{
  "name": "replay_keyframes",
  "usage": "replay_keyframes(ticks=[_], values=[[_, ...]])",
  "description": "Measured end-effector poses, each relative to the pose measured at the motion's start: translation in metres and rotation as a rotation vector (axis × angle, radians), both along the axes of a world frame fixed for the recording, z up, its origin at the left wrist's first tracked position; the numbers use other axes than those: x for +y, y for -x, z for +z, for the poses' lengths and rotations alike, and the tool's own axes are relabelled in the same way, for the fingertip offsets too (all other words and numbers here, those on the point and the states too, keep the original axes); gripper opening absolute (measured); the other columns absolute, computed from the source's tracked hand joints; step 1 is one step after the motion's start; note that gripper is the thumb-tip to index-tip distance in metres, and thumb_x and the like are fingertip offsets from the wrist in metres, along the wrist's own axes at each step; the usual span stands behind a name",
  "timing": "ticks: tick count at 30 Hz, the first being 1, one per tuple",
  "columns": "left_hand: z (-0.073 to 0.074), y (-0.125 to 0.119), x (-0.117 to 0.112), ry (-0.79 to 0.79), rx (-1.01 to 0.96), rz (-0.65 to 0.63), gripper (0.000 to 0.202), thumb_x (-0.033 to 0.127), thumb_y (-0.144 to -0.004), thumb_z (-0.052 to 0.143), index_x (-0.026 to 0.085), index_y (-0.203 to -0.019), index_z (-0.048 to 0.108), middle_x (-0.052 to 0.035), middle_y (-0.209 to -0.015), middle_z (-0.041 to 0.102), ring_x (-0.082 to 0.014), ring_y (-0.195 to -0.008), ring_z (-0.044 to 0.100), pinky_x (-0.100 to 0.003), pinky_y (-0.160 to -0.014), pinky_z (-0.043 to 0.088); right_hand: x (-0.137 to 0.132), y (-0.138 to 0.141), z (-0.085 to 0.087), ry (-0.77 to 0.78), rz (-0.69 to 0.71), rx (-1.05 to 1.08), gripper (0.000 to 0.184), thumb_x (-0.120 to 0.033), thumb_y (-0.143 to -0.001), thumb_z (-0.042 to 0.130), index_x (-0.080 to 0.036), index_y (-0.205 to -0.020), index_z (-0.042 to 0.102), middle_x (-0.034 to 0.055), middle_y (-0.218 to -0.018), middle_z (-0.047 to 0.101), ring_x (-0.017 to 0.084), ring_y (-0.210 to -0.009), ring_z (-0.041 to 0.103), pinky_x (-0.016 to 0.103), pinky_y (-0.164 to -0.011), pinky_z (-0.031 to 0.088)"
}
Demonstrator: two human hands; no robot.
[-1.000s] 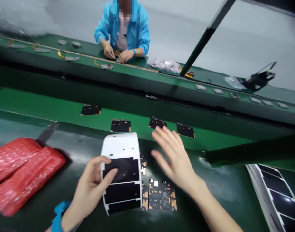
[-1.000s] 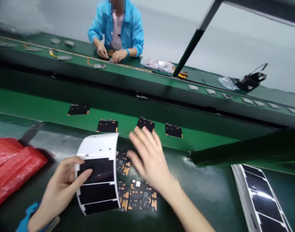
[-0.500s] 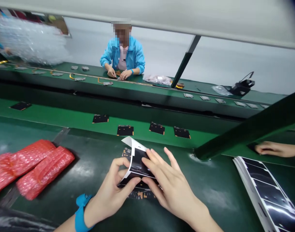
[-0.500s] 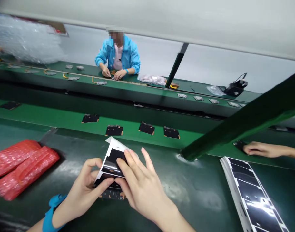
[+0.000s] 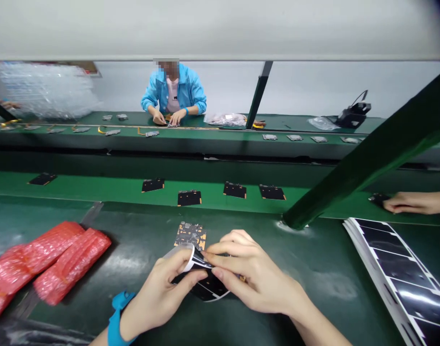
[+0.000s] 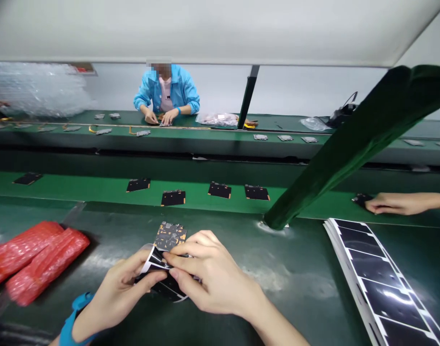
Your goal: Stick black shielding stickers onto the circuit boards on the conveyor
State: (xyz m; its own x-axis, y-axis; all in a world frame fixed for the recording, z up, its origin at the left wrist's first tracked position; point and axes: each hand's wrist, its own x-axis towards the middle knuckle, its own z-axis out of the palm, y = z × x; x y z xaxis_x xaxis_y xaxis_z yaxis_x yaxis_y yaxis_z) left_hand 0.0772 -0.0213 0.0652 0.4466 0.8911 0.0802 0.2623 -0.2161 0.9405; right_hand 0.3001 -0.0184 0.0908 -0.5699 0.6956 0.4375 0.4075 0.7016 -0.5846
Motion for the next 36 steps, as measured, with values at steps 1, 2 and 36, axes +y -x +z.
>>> replay_keyframes(ticks=[1, 2, 36], values=[[0.0, 0.0, 0.001, 0.012, 0.015, -0.009, 0.014, 0.032, -0.092, 0.061, 0.021, -0.098, 0.066, -0.0007, -0.084, 0.067, -0.0117, -0.07, 0.059, -0.017, -0.063, 0.049, 0.001, -0.001, 0.0, 0.019, 0.008, -0.003, 0.026, -0.021, -0.1, 0.048, -0.024, -0.115, 0.069, 0.0015, -0.107, 0.073, 0.017, -0.087, 0.061, 0.036, -0.084, 0.046], [0.0, -0.001, 0.002, 0.025, 0.031, -0.015, 0.015, 0.034, -0.092, 0.061, 0.021, -0.099, 0.066, -0.0008, -0.083, 0.067, -0.0119, -0.07, 0.058, -0.018, -0.063, 0.048, 0.002, -0.002, 0.0, 0.033, 0.017, -0.01, 0.026, -0.021, -0.1, 0.047, -0.025, -0.113, 0.07, 0.0013, -0.107, 0.073, 0.017, -0.087, 0.061, 0.036, -0.084, 0.046], [-0.013, -0.014, 0.015, -0.306, 0.132, 0.362, 0.052, 0.022, -0.097, 0.049, 0.032, -0.145, 0.031, -0.0067, -0.122, 0.07, -0.0203, -0.091, 0.074, -0.025, -0.073, 0.061, 0.03, 0.0, -0.029, 0.456, -0.655, 1.172, 0.024, -0.044, -0.083, 0.071, -0.021, -0.078, 0.066, -0.0024, -0.068, 0.062, 0.012, -0.06, 0.056, 0.024, -0.058, 0.048]])
